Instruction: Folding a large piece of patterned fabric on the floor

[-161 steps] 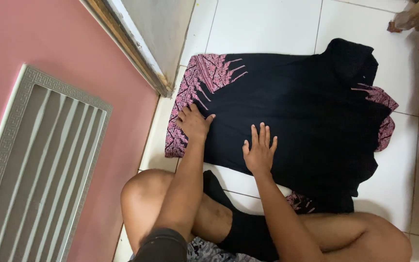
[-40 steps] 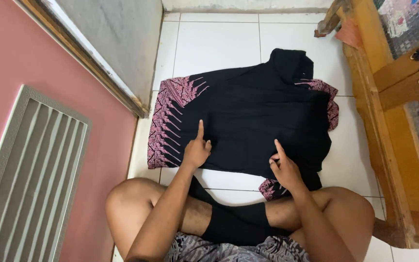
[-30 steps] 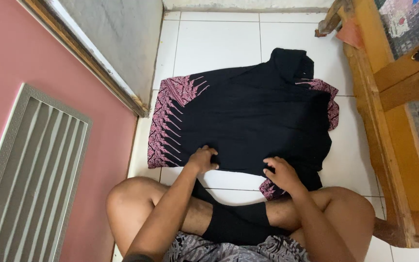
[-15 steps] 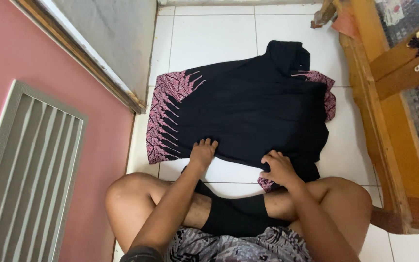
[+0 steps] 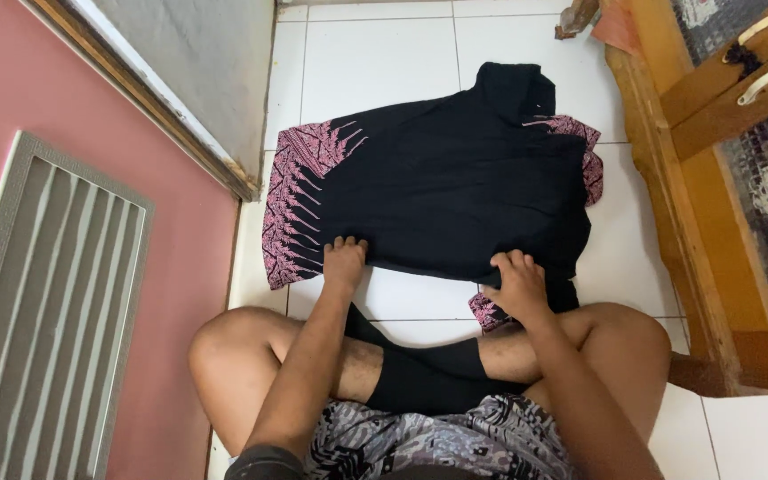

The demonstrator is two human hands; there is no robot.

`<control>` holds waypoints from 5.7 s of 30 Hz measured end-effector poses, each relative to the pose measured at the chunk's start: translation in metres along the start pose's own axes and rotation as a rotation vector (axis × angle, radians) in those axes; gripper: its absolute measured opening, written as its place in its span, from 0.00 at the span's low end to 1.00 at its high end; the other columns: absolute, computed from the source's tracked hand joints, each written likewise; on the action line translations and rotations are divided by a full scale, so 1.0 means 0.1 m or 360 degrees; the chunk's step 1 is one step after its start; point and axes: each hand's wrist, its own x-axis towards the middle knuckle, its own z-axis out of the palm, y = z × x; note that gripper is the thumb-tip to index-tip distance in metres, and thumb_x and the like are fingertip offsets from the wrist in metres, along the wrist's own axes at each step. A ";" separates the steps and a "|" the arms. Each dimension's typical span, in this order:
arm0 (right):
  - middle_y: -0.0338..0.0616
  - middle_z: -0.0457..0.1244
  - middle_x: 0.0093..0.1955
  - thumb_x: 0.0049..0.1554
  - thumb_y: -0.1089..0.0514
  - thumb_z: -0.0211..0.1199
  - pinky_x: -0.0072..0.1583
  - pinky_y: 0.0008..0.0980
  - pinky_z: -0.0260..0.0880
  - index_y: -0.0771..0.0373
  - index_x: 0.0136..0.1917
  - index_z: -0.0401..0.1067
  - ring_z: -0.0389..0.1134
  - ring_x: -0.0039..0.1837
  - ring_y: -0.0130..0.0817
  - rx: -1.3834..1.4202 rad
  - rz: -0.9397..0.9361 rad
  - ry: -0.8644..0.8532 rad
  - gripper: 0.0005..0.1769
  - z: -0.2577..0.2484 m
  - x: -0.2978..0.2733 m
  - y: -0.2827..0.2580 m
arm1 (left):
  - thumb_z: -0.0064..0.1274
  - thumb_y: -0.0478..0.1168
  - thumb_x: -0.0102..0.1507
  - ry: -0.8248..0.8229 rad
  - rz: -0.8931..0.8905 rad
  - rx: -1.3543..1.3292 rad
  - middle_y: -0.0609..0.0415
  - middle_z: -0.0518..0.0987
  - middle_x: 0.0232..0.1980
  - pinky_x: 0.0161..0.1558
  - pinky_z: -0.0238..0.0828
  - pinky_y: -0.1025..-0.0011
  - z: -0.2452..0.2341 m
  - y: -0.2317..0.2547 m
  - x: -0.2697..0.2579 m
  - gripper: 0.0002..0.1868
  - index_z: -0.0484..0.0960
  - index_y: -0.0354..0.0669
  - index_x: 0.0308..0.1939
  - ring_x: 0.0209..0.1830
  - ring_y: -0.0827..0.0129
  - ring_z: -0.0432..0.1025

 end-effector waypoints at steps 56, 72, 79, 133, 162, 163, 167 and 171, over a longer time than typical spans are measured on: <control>0.48 0.72 0.56 0.54 0.59 0.53 0.64 0.55 0.53 0.52 0.61 0.79 0.70 0.62 0.50 -0.0198 0.0274 -0.0736 0.24 0.08 -0.08 0.02 | 0.39 0.31 0.65 -0.0300 -0.0726 -0.0065 0.51 0.87 0.48 0.59 0.51 0.44 -0.32 -0.28 -0.32 0.20 0.89 0.47 0.44 0.58 0.49 0.76; 0.56 0.66 0.64 0.59 0.53 0.58 0.77 0.67 0.35 0.59 0.66 0.73 0.59 0.73 0.56 0.0156 0.0194 -0.0505 0.23 -0.65 -0.20 -0.47 | 0.49 0.33 0.59 -0.0400 -0.0429 -0.0671 0.47 0.82 0.60 0.63 0.66 0.46 -0.91 -0.45 -0.62 0.26 0.82 0.55 0.61 0.66 0.47 0.72; 0.50 0.68 0.57 0.60 0.50 0.60 0.76 0.64 0.42 0.55 0.61 0.75 0.64 0.69 0.52 0.0315 0.0071 -0.0259 0.17 -0.67 -0.18 -0.55 | 0.44 0.25 0.56 -0.0015 -0.0260 -0.1000 0.55 0.85 0.52 0.61 0.71 0.50 -1.22 -0.16 -0.82 0.28 0.84 0.56 0.55 0.61 0.50 0.75; 0.52 0.71 0.53 0.61 0.60 0.58 0.59 0.40 0.72 0.55 0.64 0.73 0.72 0.57 0.43 0.1855 0.0417 -0.0014 0.18 -0.26 0.95 -1.07 | 0.50 0.30 0.61 0.0175 -0.0106 -0.1018 0.59 0.75 0.55 0.64 0.66 0.57 -1.22 0.23 -0.57 0.26 0.76 0.59 0.61 0.60 0.58 0.69; 0.44 0.72 0.54 0.59 0.52 0.61 0.60 0.46 0.72 0.44 0.57 0.79 0.72 0.60 0.46 0.1128 0.0338 -0.0259 0.14 -0.50 0.70 -1.43 | 0.52 0.29 0.60 0.0397 0.0092 -0.1376 0.56 0.79 0.49 0.56 0.71 0.55 -1.27 0.13 -0.71 0.19 0.81 0.51 0.53 0.48 0.56 0.73; 0.44 0.72 0.54 0.59 0.52 0.61 0.60 0.46 0.72 0.44 0.57 0.79 0.72 0.60 0.46 0.1129 0.0339 -0.0248 0.14 -0.60 0.69 -1.46 | 0.52 0.29 0.60 0.0402 0.0102 -0.1373 0.56 0.79 0.49 0.56 0.71 0.55 -1.32 0.14 -0.71 0.19 0.81 0.51 0.53 0.48 0.56 0.73; 0.44 0.72 0.55 0.59 0.52 0.60 0.61 0.46 0.72 0.44 0.56 0.80 0.72 0.61 0.47 0.1122 0.0317 -0.0276 0.13 -0.74 0.66 -1.49 | 0.49 0.30 0.62 0.0428 0.0044 -0.1430 0.55 0.79 0.49 0.56 0.71 0.57 -1.32 0.18 -0.69 0.16 0.81 0.50 0.52 0.48 0.55 0.73; 0.46 0.72 0.56 0.59 0.52 0.60 0.61 0.46 0.71 0.44 0.57 0.80 0.71 0.62 0.49 0.1190 0.0335 -0.0309 0.14 -0.78 0.69 -1.49 | 0.48 0.30 0.63 0.0384 -0.0035 -0.1480 0.54 0.80 0.49 0.58 0.71 0.58 -1.21 0.12 -0.70 0.16 0.81 0.48 0.52 0.50 0.56 0.73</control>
